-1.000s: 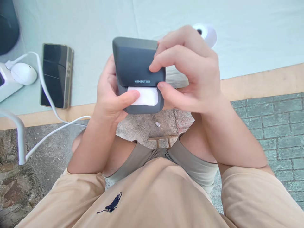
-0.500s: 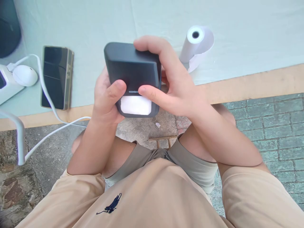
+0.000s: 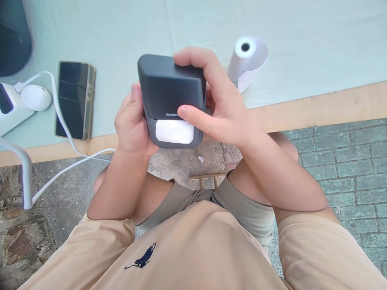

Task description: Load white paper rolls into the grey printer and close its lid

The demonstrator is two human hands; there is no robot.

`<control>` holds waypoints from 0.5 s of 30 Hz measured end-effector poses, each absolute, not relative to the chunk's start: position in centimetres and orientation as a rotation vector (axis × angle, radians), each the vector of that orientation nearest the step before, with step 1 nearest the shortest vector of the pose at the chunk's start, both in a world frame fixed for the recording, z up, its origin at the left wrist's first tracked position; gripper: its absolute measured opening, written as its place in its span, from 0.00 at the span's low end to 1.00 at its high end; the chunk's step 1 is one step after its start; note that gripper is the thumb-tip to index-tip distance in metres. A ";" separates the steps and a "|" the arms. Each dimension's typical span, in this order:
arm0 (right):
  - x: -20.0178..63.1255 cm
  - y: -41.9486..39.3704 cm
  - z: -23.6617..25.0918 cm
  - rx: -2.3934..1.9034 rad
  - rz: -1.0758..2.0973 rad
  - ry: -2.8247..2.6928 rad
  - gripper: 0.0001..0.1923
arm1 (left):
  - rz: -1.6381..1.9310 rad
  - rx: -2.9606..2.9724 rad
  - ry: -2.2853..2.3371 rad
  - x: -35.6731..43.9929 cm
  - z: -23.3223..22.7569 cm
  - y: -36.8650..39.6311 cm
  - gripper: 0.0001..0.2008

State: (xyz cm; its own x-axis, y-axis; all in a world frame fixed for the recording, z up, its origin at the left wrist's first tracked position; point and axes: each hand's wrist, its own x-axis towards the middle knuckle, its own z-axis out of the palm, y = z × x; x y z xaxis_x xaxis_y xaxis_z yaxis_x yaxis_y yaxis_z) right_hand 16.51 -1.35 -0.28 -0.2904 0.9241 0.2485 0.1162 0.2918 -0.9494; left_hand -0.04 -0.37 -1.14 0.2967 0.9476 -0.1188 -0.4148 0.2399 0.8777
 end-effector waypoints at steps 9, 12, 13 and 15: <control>17.0 -1.3 -0.1 -0.938 0.902 -1.943 0.35 | 1.105 0.806 0.720 0.1 -0.2 -0.7 0.16; 17.1 -1.4 1.2 -1.088 0.734 -2.025 0.36 | 1.103 0.782 0.667 -0.1 -0.8 -0.5 0.15; 17.0 -1.5 1.7 -1.152 0.623 -1.976 0.35 | 1.099 0.789 0.637 -0.2 -1.1 -0.5 0.15; 16.6 -1.5 2.7 -1.230 0.439 -1.738 0.30 | 1.097 0.833 0.594 -0.2 -1.8 -0.4 0.14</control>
State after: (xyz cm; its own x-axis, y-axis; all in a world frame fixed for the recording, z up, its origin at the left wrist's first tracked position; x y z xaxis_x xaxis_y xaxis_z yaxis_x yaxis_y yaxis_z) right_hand 16.62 -1.47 2.72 -0.0656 0.8752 0.4792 0.5428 0.4343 -0.7189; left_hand -0.19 -0.38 -1.77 0.3570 0.9339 -0.0176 -0.5250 0.2162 0.8232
